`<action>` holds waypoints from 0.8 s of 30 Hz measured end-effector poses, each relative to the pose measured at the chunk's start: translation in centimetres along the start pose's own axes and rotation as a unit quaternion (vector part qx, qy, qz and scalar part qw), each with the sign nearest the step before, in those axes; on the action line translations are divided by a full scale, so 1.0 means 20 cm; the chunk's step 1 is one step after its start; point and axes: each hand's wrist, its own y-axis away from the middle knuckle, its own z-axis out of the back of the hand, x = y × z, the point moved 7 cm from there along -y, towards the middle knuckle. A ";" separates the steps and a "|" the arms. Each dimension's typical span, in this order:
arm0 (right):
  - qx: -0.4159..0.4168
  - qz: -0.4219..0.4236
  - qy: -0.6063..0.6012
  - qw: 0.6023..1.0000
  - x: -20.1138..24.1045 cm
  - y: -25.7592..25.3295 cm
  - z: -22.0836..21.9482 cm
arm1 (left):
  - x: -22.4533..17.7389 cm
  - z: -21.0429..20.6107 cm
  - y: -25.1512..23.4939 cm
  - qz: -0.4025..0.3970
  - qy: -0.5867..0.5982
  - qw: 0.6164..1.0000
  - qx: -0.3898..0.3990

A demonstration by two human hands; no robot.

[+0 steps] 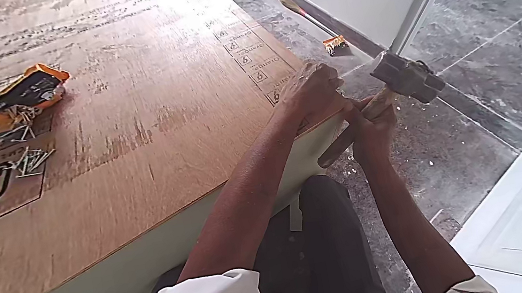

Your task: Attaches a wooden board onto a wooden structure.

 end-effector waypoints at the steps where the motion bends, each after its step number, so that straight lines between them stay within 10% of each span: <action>1: -0.010 -0.006 0.003 1.000 0.01 0.00 -0.01 | 0.00 0.01 0.00 -0.002 -0.002 1.000 0.001; 24: -0.056 -0.020 0.114 0.992 0.01 0.00 0.00 | -0.02 0.01 -0.01 -0.026 -0.005 1.000 -0.013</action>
